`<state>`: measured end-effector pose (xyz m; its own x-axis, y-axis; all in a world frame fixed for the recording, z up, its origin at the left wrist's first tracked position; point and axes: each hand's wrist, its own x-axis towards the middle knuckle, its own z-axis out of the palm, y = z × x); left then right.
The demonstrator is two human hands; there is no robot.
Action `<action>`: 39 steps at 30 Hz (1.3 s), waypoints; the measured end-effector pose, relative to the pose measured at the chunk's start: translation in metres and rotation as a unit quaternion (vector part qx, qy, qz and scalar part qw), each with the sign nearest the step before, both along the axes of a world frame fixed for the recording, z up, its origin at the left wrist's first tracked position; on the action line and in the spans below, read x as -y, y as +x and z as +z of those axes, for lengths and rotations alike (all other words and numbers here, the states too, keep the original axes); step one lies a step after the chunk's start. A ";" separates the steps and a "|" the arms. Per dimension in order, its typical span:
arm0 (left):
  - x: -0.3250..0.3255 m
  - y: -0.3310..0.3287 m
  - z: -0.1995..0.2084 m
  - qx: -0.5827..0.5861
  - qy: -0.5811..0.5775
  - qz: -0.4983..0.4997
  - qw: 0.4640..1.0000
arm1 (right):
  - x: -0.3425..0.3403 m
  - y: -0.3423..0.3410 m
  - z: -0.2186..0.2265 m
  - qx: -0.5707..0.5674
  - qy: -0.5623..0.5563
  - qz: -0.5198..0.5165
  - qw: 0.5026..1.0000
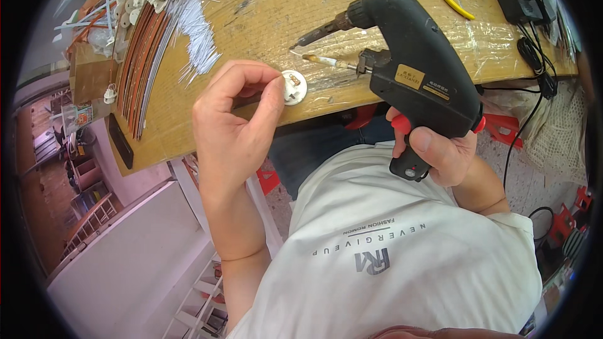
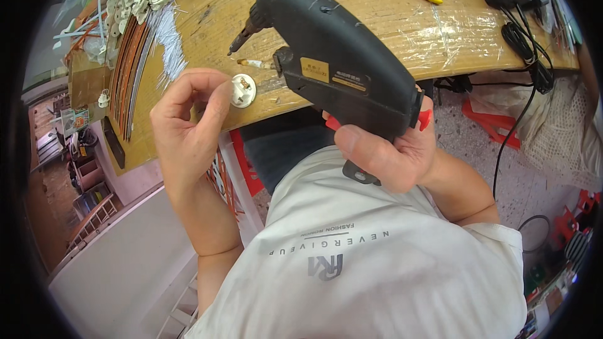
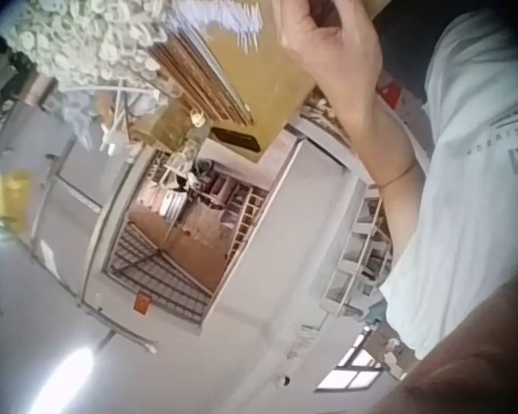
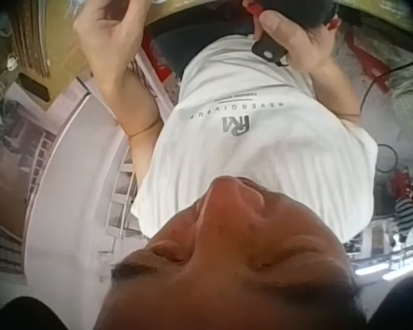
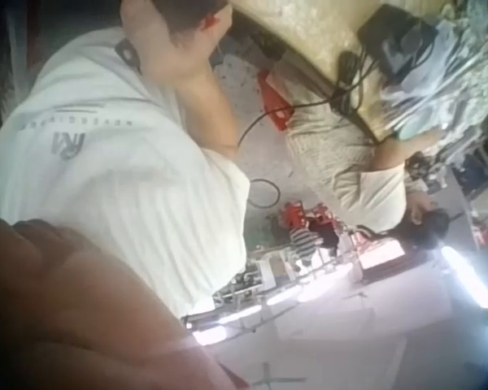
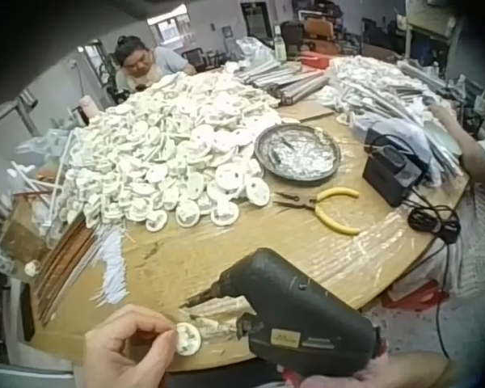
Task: Assembling small white plastic components using a hot glue gun at a workstation.
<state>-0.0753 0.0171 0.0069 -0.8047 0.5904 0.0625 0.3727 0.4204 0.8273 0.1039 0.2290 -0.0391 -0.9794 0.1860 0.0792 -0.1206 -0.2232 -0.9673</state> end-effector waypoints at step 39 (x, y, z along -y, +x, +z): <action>0.070 -0.139 -0.004 -0.327 -0.189 0.148 0.914 | -0.009 -0.055 0.007 0.020 -0.040 -0.100 0.994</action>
